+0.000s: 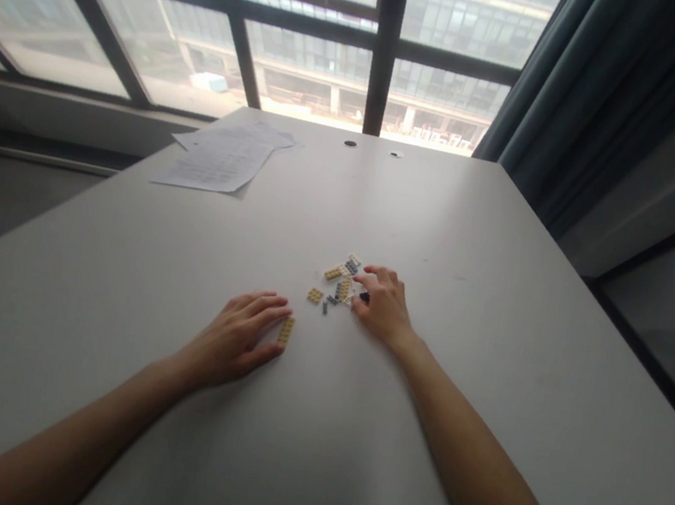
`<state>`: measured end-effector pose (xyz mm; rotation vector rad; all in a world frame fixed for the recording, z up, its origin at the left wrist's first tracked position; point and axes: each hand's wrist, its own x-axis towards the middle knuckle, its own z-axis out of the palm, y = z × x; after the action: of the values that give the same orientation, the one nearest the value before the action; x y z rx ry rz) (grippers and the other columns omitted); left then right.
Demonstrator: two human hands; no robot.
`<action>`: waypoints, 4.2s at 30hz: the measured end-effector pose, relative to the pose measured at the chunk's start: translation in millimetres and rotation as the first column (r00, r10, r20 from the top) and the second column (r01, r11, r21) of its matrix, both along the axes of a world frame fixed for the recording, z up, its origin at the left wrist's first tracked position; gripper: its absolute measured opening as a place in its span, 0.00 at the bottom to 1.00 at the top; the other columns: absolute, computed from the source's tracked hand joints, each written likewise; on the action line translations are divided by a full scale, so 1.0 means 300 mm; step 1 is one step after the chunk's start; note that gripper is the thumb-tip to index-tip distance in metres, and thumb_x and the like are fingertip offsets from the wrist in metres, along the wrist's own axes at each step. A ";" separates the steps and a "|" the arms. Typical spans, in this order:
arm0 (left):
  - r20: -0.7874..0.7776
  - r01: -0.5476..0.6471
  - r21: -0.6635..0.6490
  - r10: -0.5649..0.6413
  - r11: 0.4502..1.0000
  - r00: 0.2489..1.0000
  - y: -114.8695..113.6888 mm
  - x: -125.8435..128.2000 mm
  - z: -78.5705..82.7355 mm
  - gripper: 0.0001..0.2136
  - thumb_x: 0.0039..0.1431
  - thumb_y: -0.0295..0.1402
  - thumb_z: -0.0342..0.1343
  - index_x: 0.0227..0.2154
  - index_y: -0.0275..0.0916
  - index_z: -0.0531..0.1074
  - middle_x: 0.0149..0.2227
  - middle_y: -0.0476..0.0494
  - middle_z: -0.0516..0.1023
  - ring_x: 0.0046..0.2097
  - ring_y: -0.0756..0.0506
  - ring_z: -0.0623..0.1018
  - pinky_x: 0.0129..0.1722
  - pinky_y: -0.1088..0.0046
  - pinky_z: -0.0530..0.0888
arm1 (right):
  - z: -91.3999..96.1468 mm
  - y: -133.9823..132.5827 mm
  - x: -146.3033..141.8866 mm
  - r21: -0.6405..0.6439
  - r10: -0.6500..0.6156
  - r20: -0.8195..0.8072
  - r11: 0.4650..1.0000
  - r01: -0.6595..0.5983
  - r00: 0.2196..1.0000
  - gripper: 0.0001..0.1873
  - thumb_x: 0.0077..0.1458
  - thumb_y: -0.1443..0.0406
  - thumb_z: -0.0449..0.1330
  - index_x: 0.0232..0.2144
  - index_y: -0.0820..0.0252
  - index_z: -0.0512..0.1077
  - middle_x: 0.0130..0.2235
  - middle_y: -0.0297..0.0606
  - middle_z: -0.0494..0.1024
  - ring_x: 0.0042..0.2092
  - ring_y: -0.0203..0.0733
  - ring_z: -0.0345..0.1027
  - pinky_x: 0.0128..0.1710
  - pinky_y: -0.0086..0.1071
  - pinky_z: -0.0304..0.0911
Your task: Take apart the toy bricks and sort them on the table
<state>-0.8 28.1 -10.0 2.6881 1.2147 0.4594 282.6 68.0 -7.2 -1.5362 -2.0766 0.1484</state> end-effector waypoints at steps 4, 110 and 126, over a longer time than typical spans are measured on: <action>0.010 0.007 0.006 -0.007 1.000 1.000 -0.002 0.000 -0.001 0.21 0.60 0.43 0.52 0.54 0.41 0.66 0.57 0.37 0.68 0.60 0.36 0.63 0.59 0.53 0.60 | 0.038 0.051 -0.038 -0.080 0.035 0.079 0.996 -0.029 0.996 0.15 0.53 0.64 0.61 0.44 0.56 0.75 0.52 0.43 0.71 0.55 0.51 0.59 0.55 0.47 0.56; 0.360 -0.076 0.296 -0.037 0.952 0.932 -0.073 0.086 0.028 0.04 0.62 0.32 0.54 0.36 0.42 0.73 0.32 0.48 0.79 0.38 0.47 0.73 0.44 0.67 0.68 | 0.001 -0.261 -0.215 -0.089 0.085 -0.711 0.974 -0.209 0.698 0.05 0.53 0.63 0.62 0.32 0.58 0.75 0.30 0.35 0.78 0.30 0.37 0.70 0.33 0.31 0.67; 0.513 -0.066 0.496 -0.231 0.866 0.827 -0.077 0.084 0.011 0.05 0.54 0.25 0.61 0.31 0.41 0.72 0.31 0.49 0.79 0.36 0.48 0.74 0.39 0.70 0.71 | -0.006 -0.260 -0.218 -0.041 0.086 -0.755 0.983 -0.178 0.650 0.04 0.51 0.66 0.64 0.32 0.59 0.75 0.31 0.35 0.79 0.32 0.37 0.72 0.35 0.30 0.69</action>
<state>24.5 5.0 -6.6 2.6312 0.8718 1.6114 217.2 -10.0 -8.9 -1.0837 -1.4933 0.8315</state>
